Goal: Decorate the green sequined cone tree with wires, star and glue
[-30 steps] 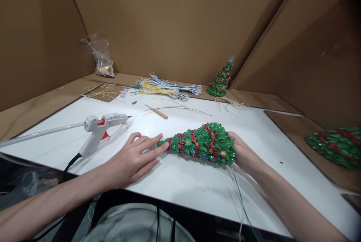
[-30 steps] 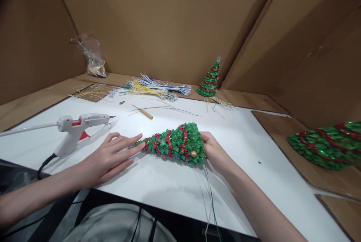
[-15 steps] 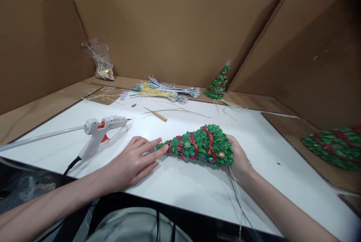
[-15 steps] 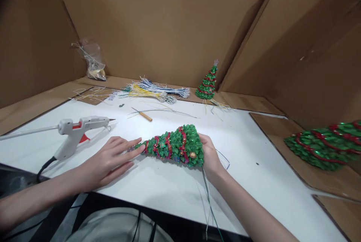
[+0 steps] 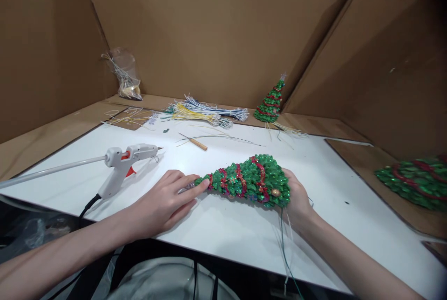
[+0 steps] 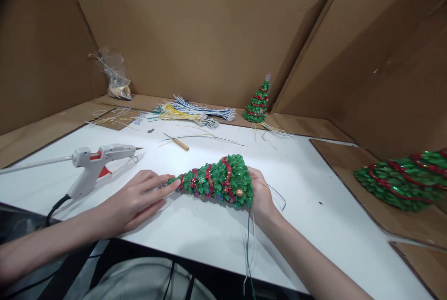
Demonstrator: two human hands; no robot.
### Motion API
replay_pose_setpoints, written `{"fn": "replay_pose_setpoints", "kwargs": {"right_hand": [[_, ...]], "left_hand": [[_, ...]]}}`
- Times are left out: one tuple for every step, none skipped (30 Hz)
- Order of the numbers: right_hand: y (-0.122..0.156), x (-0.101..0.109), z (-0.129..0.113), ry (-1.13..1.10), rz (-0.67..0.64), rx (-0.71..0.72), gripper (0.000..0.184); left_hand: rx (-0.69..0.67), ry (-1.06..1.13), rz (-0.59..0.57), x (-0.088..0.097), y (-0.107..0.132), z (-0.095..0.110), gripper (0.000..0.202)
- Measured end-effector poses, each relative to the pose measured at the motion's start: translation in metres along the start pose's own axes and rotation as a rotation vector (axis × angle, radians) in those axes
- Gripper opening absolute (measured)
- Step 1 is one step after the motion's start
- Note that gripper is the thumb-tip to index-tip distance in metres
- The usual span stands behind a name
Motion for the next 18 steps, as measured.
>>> {"fn": "replay_pose_setpoints", "kwargs": {"right_hand": [[0.0,0.0,0.0,-0.011,0.003,-0.003,0.008],[0.001,0.0,0.0,-0.02,0.002,-0.002,0.008],[0.001,0.0,0.0,-0.026,0.001,0.002,0.008],[0.001,0.0,-0.001,-0.029,0.002,0.008,0.008],[0.001,0.0,-0.002,-0.03,0.005,0.015,0.008],[0.001,0.0,-0.002,-0.029,0.01,0.023,0.008],[0.001,0.0,-0.003,-0.025,0.014,0.032,0.008],[0.001,0.0,-0.004,-0.018,0.015,0.041,0.007],[0.001,0.0,-0.005,-0.007,0.014,0.046,0.007],[0.001,-0.001,-0.006,0.005,0.01,0.051,0.007],[0.0,-0.001,-0.006,0.019,0.001,0.057,0.007],[-0.001,-0.001,-0.007,0.032,-0.013,0.066,0.007],[-0.002,-0.002,-0.008,0.045,-0.034,0.078,0.007],[-0.004,-0.002,-0.01,0.062,-0.058,0.095,0.006],[-0.006,-0.002,-0.012,0.086,-0.082,0.114,0.004],[-0.008,-0.002,-0.014,0.118,-0.109,0.131,0.003],[-0.01,-0.001,-0.016,0.159,-0.132,0.146,0.004],[-0.012,0.0,-0.018,0.207,-0.155,0.16,0.005]], "left_hand": [[0.001,0.0,-0.002,0.0,0.0,0.0,0.045],[0.001,0.0,0.0,0.0,-0.001,0.0,0.045],[0.001,0.0,0.005,0.001,-0.001,0.0,0.045],[-0.001,0.002,0.01,0.001,-0.001,0.0,0.045],[-0.002,0.004,0.015,0.001,-0.001,0.001,0.045],[-0.003,0.006,0.018,0.002,-0.001,0.001,0.044],[-0.001,0.008,0.018,0.002,-0.002,0.001,0.045],[0.0,0.009,0.016,0.001,-0.002,0.001,0.045],[0.001,0.009,0.014,0.001,-0.002,0.0,0.045],[0.0,0.01,0.016,0.001,-0.002,0.0,0.045],[-0.001,0.011,0.021,0.001,-0.002,0.0,0.044],[-0.003,0.014,0.03,0.001,-0.002,-0.001,0.043],[-0.003,0.018,0.039,0.001,-0.002,-0.001,0.042],[-0.003,0.022,0.048,0.001,-0.001,-0.002,0.042],[0.0,0.026,0.052,0.0,-0.001,-0.003,0.041],[0.002,0.03,0.055,0.0,0.0,-0.004,0.041],[0.004,0.035,0.058,0.0,0.001,-0.005,0.041],[0.005,0.042,0.065,0.001,0.001,-0.006,0.042]]}}
Point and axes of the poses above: each hand's wrist, its own y-axis away from the middle knuckle, its own x-axis out of the back of the hand, z = x × y, the point moved 8 cm from there along -y, towards the middle knuckle, and after that the axes turned 15 degrees about y, right-handed, at the moved point
